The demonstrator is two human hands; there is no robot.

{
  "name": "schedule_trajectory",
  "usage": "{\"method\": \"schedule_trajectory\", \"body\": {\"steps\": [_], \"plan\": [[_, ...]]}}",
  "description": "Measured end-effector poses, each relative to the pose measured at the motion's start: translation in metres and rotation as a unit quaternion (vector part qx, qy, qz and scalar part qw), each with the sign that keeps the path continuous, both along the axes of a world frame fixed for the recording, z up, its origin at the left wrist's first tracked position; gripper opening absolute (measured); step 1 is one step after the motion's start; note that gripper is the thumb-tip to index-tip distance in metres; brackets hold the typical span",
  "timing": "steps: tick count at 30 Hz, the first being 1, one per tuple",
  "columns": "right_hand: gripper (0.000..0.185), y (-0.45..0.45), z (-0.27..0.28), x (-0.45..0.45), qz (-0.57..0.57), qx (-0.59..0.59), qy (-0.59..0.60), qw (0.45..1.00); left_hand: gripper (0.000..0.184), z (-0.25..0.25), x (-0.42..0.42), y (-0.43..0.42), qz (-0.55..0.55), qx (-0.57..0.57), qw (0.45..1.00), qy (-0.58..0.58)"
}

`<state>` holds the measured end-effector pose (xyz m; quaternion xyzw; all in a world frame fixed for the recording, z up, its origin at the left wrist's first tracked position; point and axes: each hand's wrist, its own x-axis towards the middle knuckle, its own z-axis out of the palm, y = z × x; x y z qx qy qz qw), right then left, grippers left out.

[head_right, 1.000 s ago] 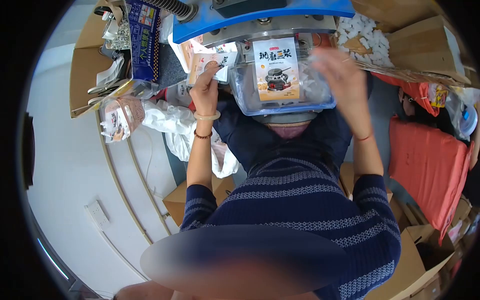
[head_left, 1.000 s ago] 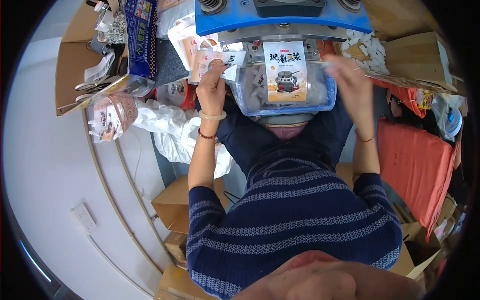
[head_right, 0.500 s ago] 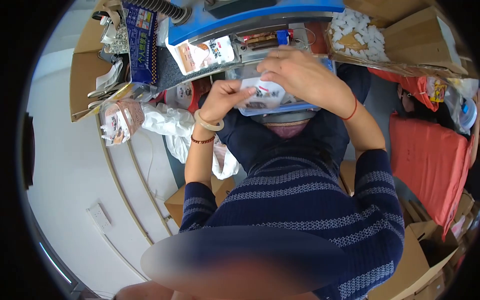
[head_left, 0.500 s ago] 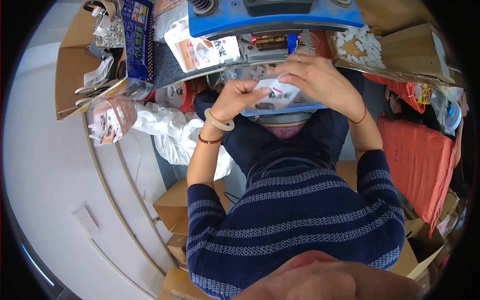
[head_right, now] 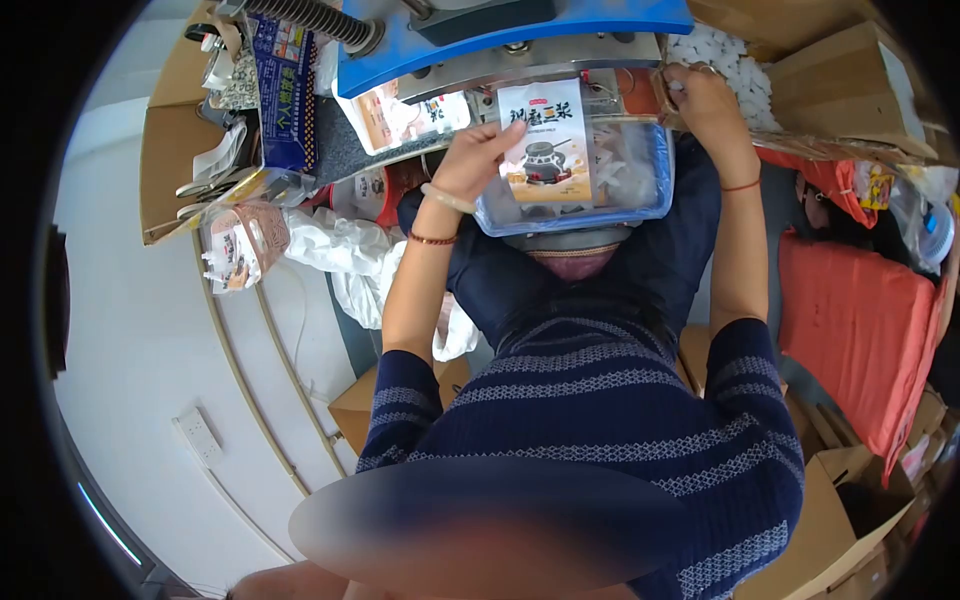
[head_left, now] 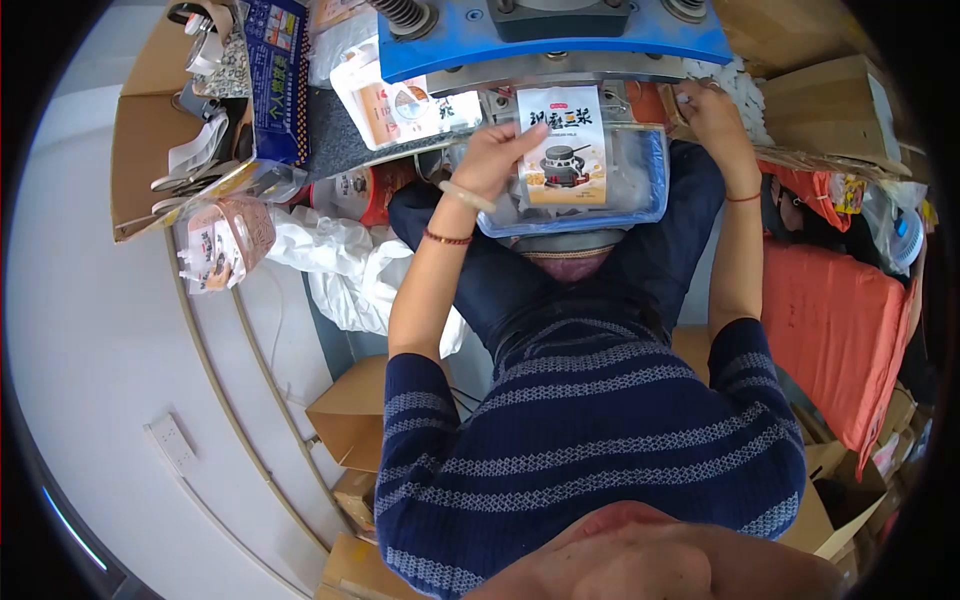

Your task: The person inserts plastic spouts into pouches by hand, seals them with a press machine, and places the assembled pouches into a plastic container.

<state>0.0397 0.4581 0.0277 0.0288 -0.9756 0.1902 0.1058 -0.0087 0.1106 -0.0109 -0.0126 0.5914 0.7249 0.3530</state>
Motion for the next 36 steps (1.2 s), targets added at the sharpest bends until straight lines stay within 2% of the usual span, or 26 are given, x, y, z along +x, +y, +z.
{"method": "schedule_trajectory", "body": {"steps": [1,3,4,6,7,8,9,10,12,14,15,17,18,19,20,21,23,25,26,27,28,30,32,33,35,36], "plan": [[0.021,0.006,-0.002,-0.002,0.005,0.000,-0.001,1.000,0.025,0.015,0.004,-0.007,0.057,-0.059,0.990,0.113],[0.023,0.016,-0.003,-0.004,-0.053,-0.089,-0.026,0.994,0.035,0.034,0.000,-0.028,0.185,-0.172,0.916,0.312],[0.025,0.015,0.003,-0.001,-0.092,-0.092,0.014,0.991,0.041,0.027,-0.011,-0.048,0.183,-0.292,0.792,0.504],[0.027,0.006,0.012,0.012,-0.132,-0.120,0.042,0.983,0.043,0.006,-0.017,-0.077,0.084,-0.344,0.702,0.618],[0.029,0.000,0.020,0.019,-0.172,-0.148,0.070,0.971,0.037,0.005,-0.009,-0.081,0.036,-0.384,0.620,0.683],[0.029,-0.006,0.029,0.027,-0.173,-0.148,0.075,0.971,0.035,-0.002,0.000,-0.091,0.027,-0.398,0.612,0.683],[0.027,-0.015,0.041,0.037,-0.158,-0.218,0.053,0.962,0.033,-0.008,0.005,-0.099,0.017,-0.412,0.605,0.681],[0.026,-0.026,0.051,0.049,-0.142,-0.285,0.025,0.947,0.029,-0.006,0.006,-0.100,0.059,-0.394,0.637,0.660],[0.023,-0.058,0.069,0.059,0.009,-0.327,0.053,0.943,0.026,0.015,0.019,-0.089,0.146,-0.349,0.751,0.541],[0.019,-0.095,0.066,0.066,0.051,-0.341,0.012,0.939,0.027,0.026,0.021,-0.080,0.169,-0.326,0.745,0.556],[0.020,-0.117,0.068,0.068,0.054,-0.373,-0.035,0.926,0.029,0.034,0.027,-0.074,0.173,-0.293,0.789,0.512],[0.021,-0.140,0.063,0.060,0.081,-0.360,-0.041,0.929,0.030,0.052,0.038,-0.064,0.172,-0.237,0.855,0.429],[0.022,-0.145,0.070,0.055,0.105,-0.369,0.007,0.923,0.030,0.060,0.044,-0.059,0.169,-0.241,0.855,0.428],[0.022,-0.149,0.083,0.051,0.101,-0.373,0.006,0.922,0.028,0.067,0.049,-0.053,0.167,-0.187,0.895,0.370],[0.022,-0.152,0.098,0.045,0.134,-0.351,0.078,0.923,0.026,0.075,0.053,-0.046,0.164,-0.129,0.927,0.310],[0.022,-0.154,0.107,0.039,0.167,-0.324,0.152,0.919,0.023,0.084,0.057,-0.039,0.159,-0.121,0.926,0.319],[0.018,-0.148,0.109,0.028,0.193,-0.294,0.172,0.920,0.023,0.092,0.059,-0.035,0.115,-0.129,0.928,0.331],[0.018,-0.135,0.115,0.023,0.247,-0.192,0.099,0.945,0.018,0.088,0.054,-0.040,0.087,-0.136,0.939,0.304],[0.020,-0.129,0.115,0.022,0.275,-0.165,0.058,0.946,0.018,0.086,0.050,-0.043,-0.008,-0.120,0.963,0.240],[0.020,-0.126,0.110,0.022,0.271,-0.165,0.060,0.946,0.018,0.085,0.045,-0.043,-0.104,-0.100,0.974,0.177],[0.023,-0.124,0.102,0.021,0.263,-0.167,0.013,0.950,0.019,0.078,0.043,-0.042,-0.133,-0.070,0.983,0.109],[0.032,-0.119,0.082,0.019,0.195,-0.225,-0.076,0.952,0.020,0.056,0.045,-0.029,-0.082,0.046,0.996,-0.006],[0.033,-0.106,0.069,0.016,0.070,-0.115,0.043,0.990,0.023,0.054,0.038,-0.014,-0.016,0.088,0.991,-0.104],[0.029,-0.092,0.063,0.016,0.034,0.028,0.118,0.992,0.024,0.047,0.028,-0.008,0.003,0.100,0.985,-0.138],[0.024,-0.074,0.072,0.025,-0.080,0.126,0.090,0.985,0.021,0.041,0.015,0.005,0.035,0.147,0.977,-0.150],[0.022,-0.076,0.085,0.028,-0.174,0.126,-0.015,0.976,0.021,0.037,0.010,0.010,0.055,0.151,0.976,-0.145]]}}
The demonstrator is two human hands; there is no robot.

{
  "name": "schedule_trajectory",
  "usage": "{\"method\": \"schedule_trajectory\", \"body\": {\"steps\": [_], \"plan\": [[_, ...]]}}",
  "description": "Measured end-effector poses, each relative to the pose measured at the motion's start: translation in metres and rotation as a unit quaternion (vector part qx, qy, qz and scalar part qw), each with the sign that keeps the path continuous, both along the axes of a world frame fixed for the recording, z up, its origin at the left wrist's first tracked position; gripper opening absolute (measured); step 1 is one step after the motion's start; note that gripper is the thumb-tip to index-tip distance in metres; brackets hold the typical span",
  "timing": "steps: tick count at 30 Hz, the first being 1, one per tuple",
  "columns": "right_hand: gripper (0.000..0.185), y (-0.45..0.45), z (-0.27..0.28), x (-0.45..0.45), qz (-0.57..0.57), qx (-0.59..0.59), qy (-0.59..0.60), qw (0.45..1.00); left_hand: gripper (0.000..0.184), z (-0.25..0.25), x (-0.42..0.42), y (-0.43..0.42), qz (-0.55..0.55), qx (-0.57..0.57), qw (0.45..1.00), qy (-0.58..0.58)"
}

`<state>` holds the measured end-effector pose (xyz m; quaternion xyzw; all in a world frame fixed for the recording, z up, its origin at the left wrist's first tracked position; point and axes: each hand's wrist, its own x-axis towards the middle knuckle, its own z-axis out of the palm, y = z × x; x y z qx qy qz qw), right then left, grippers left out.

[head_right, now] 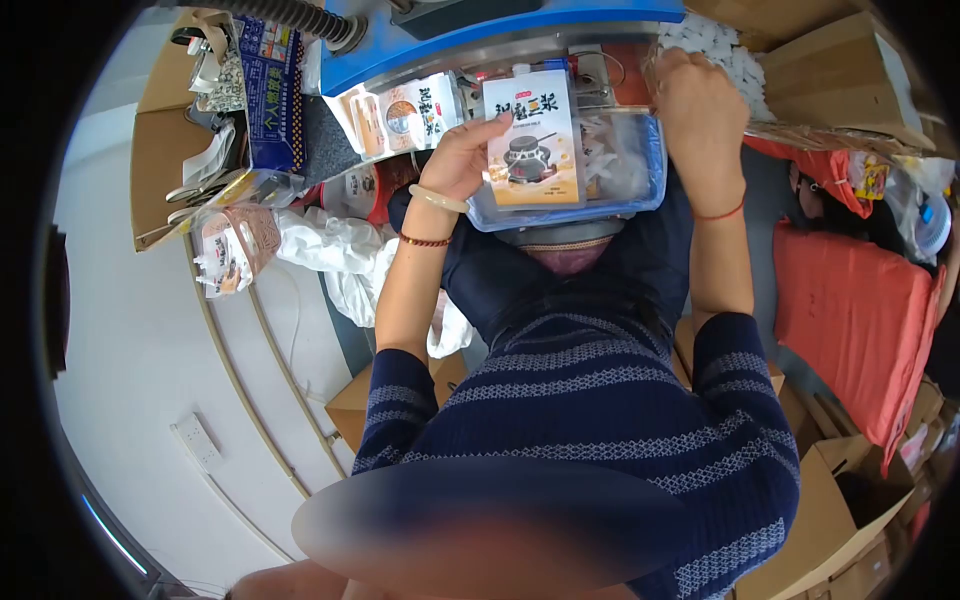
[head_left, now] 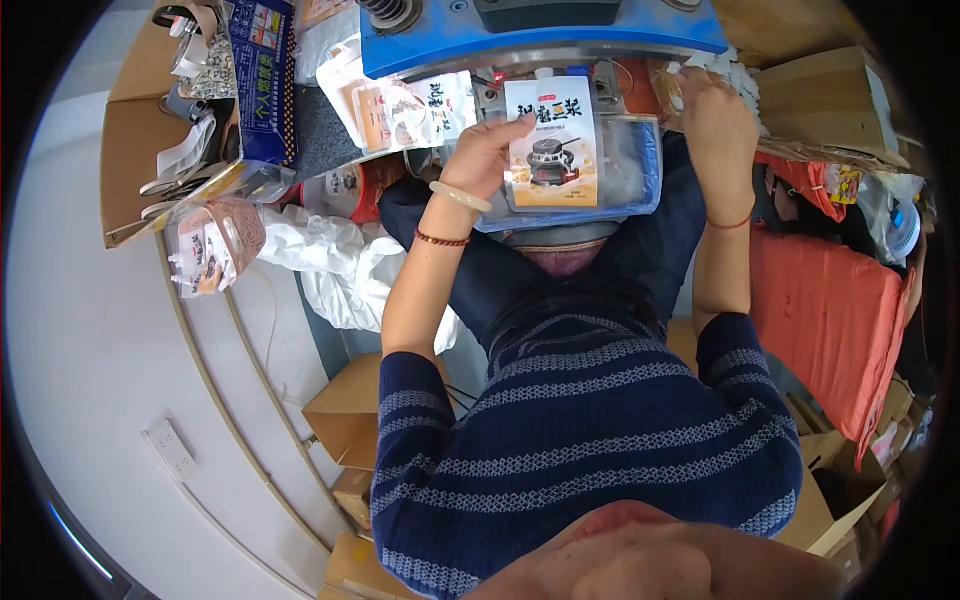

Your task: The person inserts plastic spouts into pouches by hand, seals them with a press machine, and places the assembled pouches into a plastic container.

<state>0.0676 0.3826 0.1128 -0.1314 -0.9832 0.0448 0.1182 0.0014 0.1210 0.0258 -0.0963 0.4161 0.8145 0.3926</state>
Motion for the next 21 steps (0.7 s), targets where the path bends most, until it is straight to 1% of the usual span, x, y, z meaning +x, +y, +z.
{"method": "schedule_trajectory", "body": {"steps": [1,3,4,5,6,7,8,9,10,11,13,14,15,16,17,18,20,21], "plan": [[0.022,0.014,-0.015,-0.007,-0.002,0.001,0.002,1.000,0.022,0.000,-0.003,0.004,0.001,0.003,1.000,-0.004],[0.019,0.058,-0.069,-0.023,-0.006,0.028,-0.097,0.995,0.021,-0.019,-0.003,0.002,-0.002,0.009,1.000,0.013],[0.019,0.066,-0.078,-0.022,-0.006,0.026,-0.093,0.995,0.019,-0.025,-0.003,0.001,-0.003,0.017,0.999,0.031],[0.019,0.073,-0.084,-0.025,0.015,-0.002,-0.038,0.999,0.020,-0.008,0.004,0.006,0.014,-0.026,0.999,0.028],[0.020,0.075,-0.087,-0.028,0.038,-0.031,0.014,0.999,0.023,-0.004,0.010,-0.003,0.028,-0.104,0.988,0.107],[0.020,0.072,-0.084,-0.025,0.041,-0.033,0.011,0.999,0.027,-0.003,0.014,-0.016,0.039,-0.182,0.966,0.182],[0.020,0.072,-0.079,-0.021,0.037,-0.061,0.058,0.996,0.045,-0.006,0.015,-0.029,0.068,-0.271,0.904,0.323],[0.020,0.070,-0.073,-0.015,0.032,-0.089,0.103,0.990,0.052,-0.004,0.012,-0.042,0.092,-0.403,0.761,0.500],[0.020,0.068,-0.070,-0.010,0.033,-0.090,0.100,0.990,0.061,-0.002,0.006,-0.058,0.107,-0.507,0.564,0.643],[0.021,0.066,-0.066,-0.006,0.025,-0.101,0.117,0.988,0.067,-0.026,-0.004,-0.083,0.045,-0.528,0.510,0.678],[0.022,0.053,-0.046,0.007,0.020,-0.112,0.137,0.984,0.055,-0.043,-0.010,-0.108,-0.012,-0.558,0.427,0.712],[0.022,0.041,-0.030,0.013,0.034,-0.212,0.149,0.965,0.042,-0.050,-0.011,-0.115,0.043,-0.534,0.443,0.719],[0.022,0.026,-0.018,0.022,0.048,-0.309,0.152,0.937,0.038,-0.043,-0.009,-0.114,0.073,-0.522,0.499,0.688],[0.022,0.011,-0.015,0.030,0.086,-0.358,0.155,0.917,0.035,-0.033,-0.001,-0.112,0.099,-0.510,0.556,0.648],[0.022,-0.005,-0.013,0.034,0.127,-0.405,0.160,0.891,0.035,-0.018,0.006,-0.103,0.133,-0.509,0.577,0.625],[0.019,-0.023,-0.013,0.039,0.136,-0.425,0.119,0.887,0.035,-0.001,0.012,-0.096,0.135,-0.509,0.577,0.624],[0.018,-0.057,-0.025,0.044,0.199,-0.474,0.065,0.855,0.031,0.026,0.029,-0.084,0.107,-0.495,0.715,0.482],[0.018,-0.068,-0.025,0.042,0.212,-0.484,0.061,0.847,0.031,0.028,0.032,-0.079,0.109,-0.495,0.714,0.482]]}}
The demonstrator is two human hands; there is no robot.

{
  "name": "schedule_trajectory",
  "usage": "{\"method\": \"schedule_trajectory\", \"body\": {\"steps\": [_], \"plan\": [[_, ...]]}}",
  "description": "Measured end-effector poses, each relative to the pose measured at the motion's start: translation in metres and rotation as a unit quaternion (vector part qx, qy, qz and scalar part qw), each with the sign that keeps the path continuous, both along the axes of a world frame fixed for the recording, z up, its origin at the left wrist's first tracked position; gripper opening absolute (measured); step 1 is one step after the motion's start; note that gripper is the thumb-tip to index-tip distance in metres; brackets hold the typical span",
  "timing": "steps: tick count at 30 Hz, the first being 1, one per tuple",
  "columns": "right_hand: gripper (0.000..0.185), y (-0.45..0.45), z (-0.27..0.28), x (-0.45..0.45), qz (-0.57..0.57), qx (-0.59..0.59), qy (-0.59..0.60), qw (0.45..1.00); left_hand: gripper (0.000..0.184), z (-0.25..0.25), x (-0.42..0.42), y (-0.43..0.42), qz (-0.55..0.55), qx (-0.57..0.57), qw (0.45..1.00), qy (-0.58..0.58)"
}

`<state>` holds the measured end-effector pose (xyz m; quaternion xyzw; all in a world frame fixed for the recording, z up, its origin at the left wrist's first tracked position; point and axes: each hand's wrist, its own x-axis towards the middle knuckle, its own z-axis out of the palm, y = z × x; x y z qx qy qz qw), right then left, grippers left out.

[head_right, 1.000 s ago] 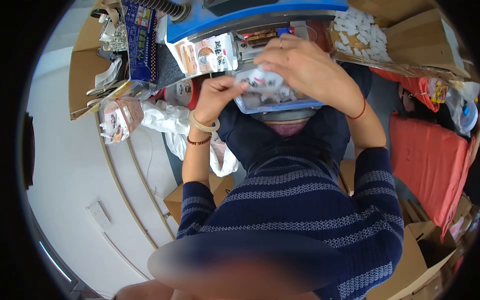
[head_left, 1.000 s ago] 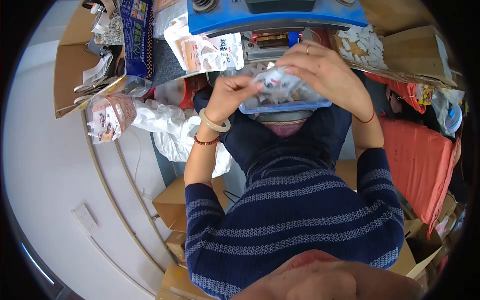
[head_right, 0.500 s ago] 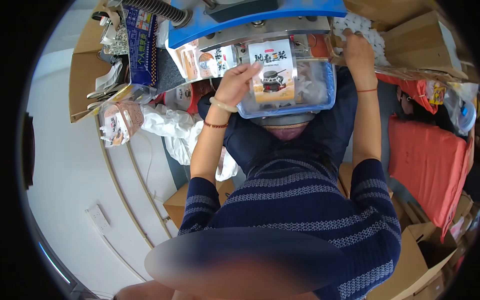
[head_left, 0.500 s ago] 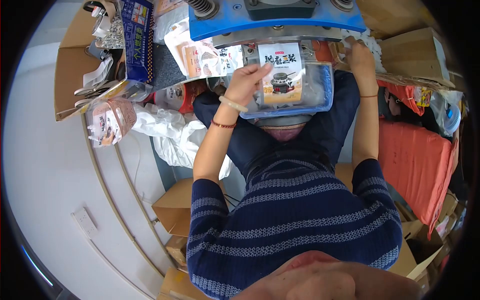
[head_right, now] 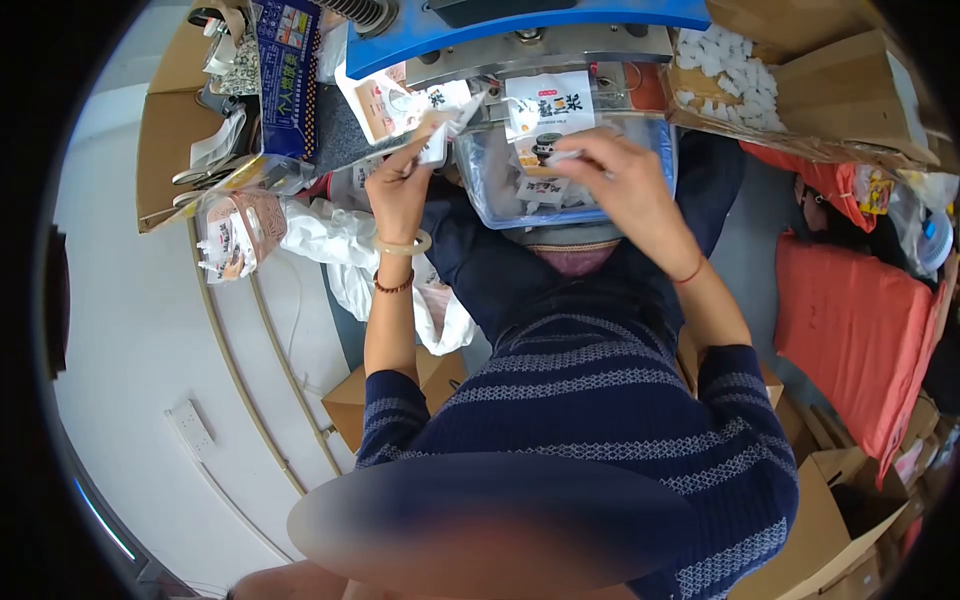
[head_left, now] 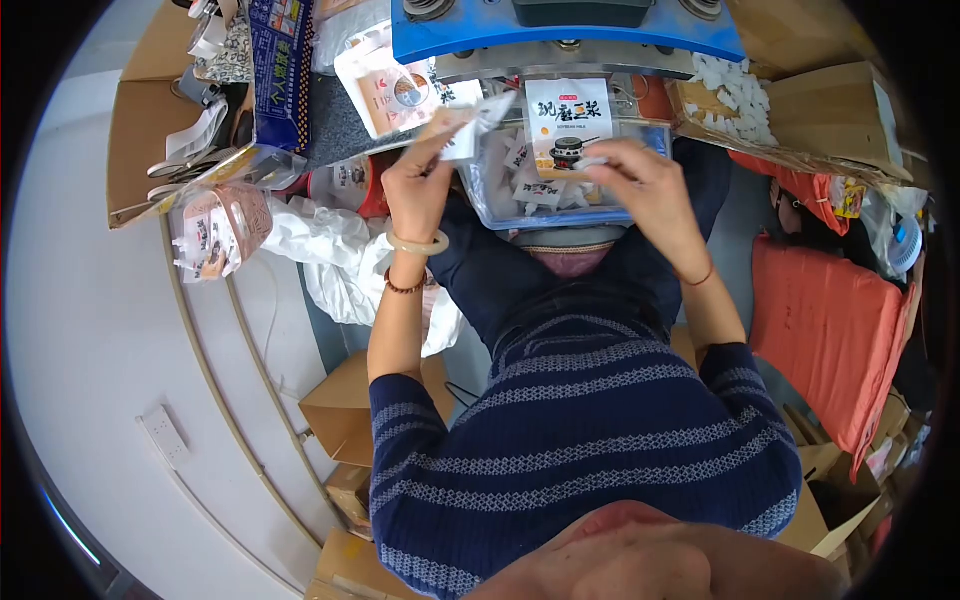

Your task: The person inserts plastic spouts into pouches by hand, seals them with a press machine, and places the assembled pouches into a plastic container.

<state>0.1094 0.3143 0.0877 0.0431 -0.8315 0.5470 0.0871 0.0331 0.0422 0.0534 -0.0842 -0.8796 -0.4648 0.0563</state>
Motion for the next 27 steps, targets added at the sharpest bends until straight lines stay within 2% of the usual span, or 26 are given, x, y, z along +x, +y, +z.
{"method": "schedule_trajectory", "body": {"steps": [2,3,5,7,9,10,12,13,14,16,17,19,20,22,24,25,26,27], "plan": [[0.018,-0.017,0.017,-0.007,0.022,-0.054,0.043,0.997,0.027,0.003,0.010,0.009,-0.051,0.161,0.985,-0.043],[0.018,-0.020,0.032,-0.012,0.018,-0.058,0.040,0.997,0.025,0.014,0.017,0.016,-0.066,0.155,0.983,-0.071],[0.019,-0.019,0.052,-0.026,0.009,0.032,0.215,0.976,0.025,0.020,0.022,0.027,-0.096,0.205,0.967,-0.119],[0.019,-0.013,0.052,-0.033,0.030,0.044,0.207,0.977,0.019,0.033,0.019,0.035,-0.108,0.203,0.967,-0.111],[0.019,0.001,0.056,-0.035,0.094,0.142,0.157,0.973,0.016,0.042,0.015,0.035,-0.183,0.156,0.945,-0.222],[0.019,0.010,0.050,-0.039,0.120,0.191,0.167,0.960,0.019,0.037,0.007,0.029,-0.236,0.108,0.919,-0.296],[0.021,0.014,0.036,-0.041,0.144,0.203,0.139,0.958,0.020,0.012,0.007,0.034,-0.283,0.243,0.841,-0.392],[0.023,0.017,0.029,-0.044,0.175,0.216,0.112,0.954,0.023,0.003,0.007,0.041,-0.282,0.270,0.818,-0.422],[0.029,0.023,0.019,-0.050,0.186,0.194,0.039,0.962,0.023,-0.011,0.005,0.044,-0.262,0.310,0.788,-0.464],[0.030,0.034,0.004,-0.059,0.061,0.166,-0.060,0.982,0.025,-0.024,-0.004,0.055,-0.200,0.391,0.734,-0.518],[0.030,0.042,0.001,-0.058,-0.013,0.262,0.014,0.965,0.025,-0.026,-0.012,0.061,-0.184,0.422,0.718,-0.522],[0.029,0.072,-0.006,-0.057,-0.066,0.457,0.109,0.880,0.023,-0.028,-0.029,0.075,-0.154,0.469,0.692,-0.526],[0.024,0.082,-0.005,-0.051,-0.137,0.441,0.071,0.884,0.022,-0.031,-0.036,0.080,-0.151,0.486,0.688,-0.518],[0.021,0.090,0.008,-0.054,-0.256,0.445,-0.081,0.855,0.020,-0.034,-0.045,0.084,-0.166,0.493,0.671,-0.528],[0.020,0.128,-0.042,-0.065,-0.257,0.465,-0.048,0.846,0.022,-0.040,-0.041,0.084,-0.159,0.488,0.688,-0.513],[0.020,0.141,-0.061,-0.068,-0.222,0.497,0.008,0.839,0.023,-0.041,-0.038,0.084,-0.152,0.485,0.704,-0.496],[0.020,0.150,-0.068,-0.074,-0.184,0.529,0.071,0.826,0.023,-0.034,-0.032,0.084,-0.132,0.454,0.741,-0.477],[0.020,0.152,-0.067,-0.077,-0.180,0.529,0.076,0.826,0.022,-0.032,-0.036,0.075,-0.136,0.383,0.809,-0.425]]}}
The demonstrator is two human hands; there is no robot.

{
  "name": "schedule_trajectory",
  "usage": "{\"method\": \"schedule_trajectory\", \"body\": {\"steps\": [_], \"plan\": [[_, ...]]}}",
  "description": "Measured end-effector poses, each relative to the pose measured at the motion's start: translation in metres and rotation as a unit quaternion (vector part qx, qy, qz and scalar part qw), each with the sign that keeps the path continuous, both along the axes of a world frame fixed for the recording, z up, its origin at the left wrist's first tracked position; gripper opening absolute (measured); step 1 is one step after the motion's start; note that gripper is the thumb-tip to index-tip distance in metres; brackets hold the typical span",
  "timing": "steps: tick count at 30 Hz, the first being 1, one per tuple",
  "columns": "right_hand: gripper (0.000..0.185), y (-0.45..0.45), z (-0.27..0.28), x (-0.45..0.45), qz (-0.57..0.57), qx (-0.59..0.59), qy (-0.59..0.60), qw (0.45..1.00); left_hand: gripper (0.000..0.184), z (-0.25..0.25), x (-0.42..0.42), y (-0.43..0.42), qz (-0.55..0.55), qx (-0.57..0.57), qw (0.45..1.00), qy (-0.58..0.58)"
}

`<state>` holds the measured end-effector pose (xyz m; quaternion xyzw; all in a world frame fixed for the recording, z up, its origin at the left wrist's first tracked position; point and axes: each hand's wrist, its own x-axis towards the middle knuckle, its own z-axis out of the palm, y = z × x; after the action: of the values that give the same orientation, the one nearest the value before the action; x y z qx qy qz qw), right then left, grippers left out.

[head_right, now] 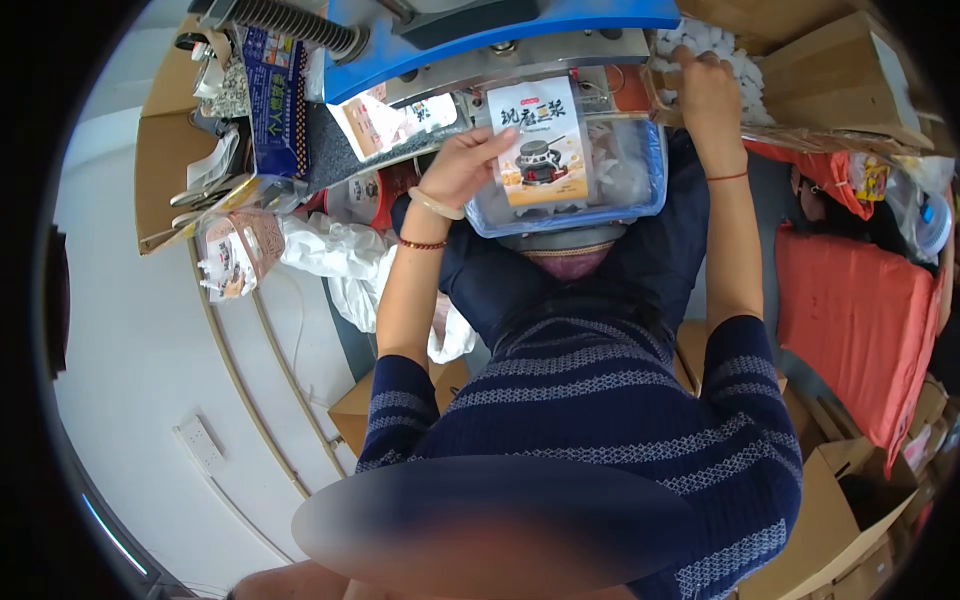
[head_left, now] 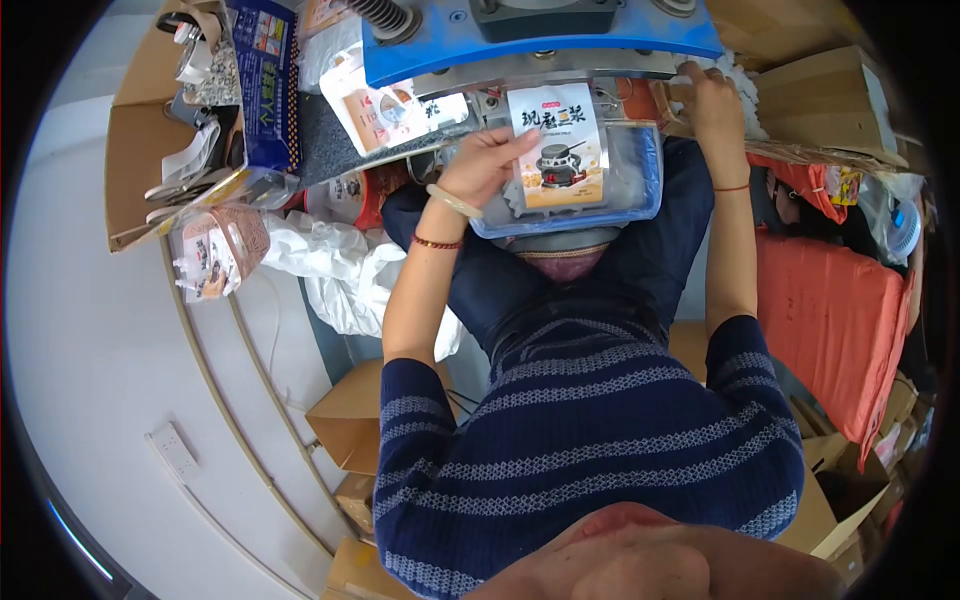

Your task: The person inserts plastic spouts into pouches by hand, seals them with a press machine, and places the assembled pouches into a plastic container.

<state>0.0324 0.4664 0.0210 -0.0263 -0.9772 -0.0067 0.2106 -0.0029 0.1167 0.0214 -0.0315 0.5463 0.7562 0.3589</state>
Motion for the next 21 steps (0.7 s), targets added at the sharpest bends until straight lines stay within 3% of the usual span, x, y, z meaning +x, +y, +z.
{"method": "schedule_trajectory", "body": {"steps": [1,3,4,5,7,8,10,12,13,14,15,16,17,18,19,21], "plan": [[0.020,-0.002,0.002,0.004,-0.014,-0.042,-0.018,0.999,0.021,0.000,0.001,-0.017,-0.006,-0.080,0.994,0.075],[0.020,-0.011,0.014,0.007,-0.066,-0.100,-0.036,0.992,0.027,-0.007,-0.014,-0.036,0.191,-0.159,0.934,0.257],[0.020,-0.013,0.015,0.010,-0.063,-0.102,-0.039,0.992,0.042,-0.009,-0.026,-0.056,0.174,-0.292,0.847,0.410],[0.021,-0.013,0.016,0.011,-0.060,-0.128,-0.026,0.990,0.056,-0.013,-0.034,-0.069,0.129,-0.371,0.704,0.592],[0.021,-0.010,0.019,0.015,-0.058,-0.152,-0.007,0.987,0.058,-0.033,-0.023,-0.084,0.031,-0.412,0.629,0.659],[0.021,-0.008,0.018,0.018,-0.065,-0.161,0.038,0.984,0.051,-0.039,-0.013,-0.088,0.009,-0.451,0.593,0.667],[0.021,-0.015,0.026,0.026,-0.076,-0.173,0.080,0.979,0.045,-0.041,-0.004,-0.103,0.028,-0.456,0.590,0.666],[0.021,-0.030,0.048,0.039,-0.042,-0.366,0.074,0.927,0.037,-0.032,0.001,-0.103,0.079,-0.447,0.603,0.656],[0.021,-0.042,0.056,0.048,-0.038,-0.362,0.073,0.929,0.036,-0.027,0.002,-0.101,0.102,-0.426,0.642,0.629],[0.021,-0.059,0.063,0.058,0.002,-0.417,0.082,0.905,0.035,-0.019,0.002,-0.097,0.127,-0.402,0.678,0.602],[0.023,-0.074,0.065,0.065,0.040,-0.472,0.090,0.876,0.032,-0.007,0.006,-0.091,0.140,-0.390,0.665,0.621],[0.024,-0.087,0.062,0.069,0.113,-0.418,0.075,0.898,0.032,0.003,0.012,-0.086,0.140,-0.390,0.666,0.620],[0.025,-0.100,0.058,0.073,0.183,-0.362,0.060,0.912,0.033,0.011,0.019,-0.082,0.150,-0.342,0.758,0.535],[0.024,-0.120,0.056,0.078,0.167,-0.443,-0.014,0.881,0.035,0.018,0.025,-0.077,0.157,-0.289,0.836,0.439],[0.023,-0.139,0.057,0.079,0.150,-0.518,-0.087,0.838,0.035,0.023,0.030,-0.072,0.155,-0.289,0.837,0.439],[0.022,-0.153,0.089,0.069,0.192,-0.510,-0.058,0.837,0.030,0.034,0.040,-0.060,0.145,-0.186,0.908,0.347]]}}
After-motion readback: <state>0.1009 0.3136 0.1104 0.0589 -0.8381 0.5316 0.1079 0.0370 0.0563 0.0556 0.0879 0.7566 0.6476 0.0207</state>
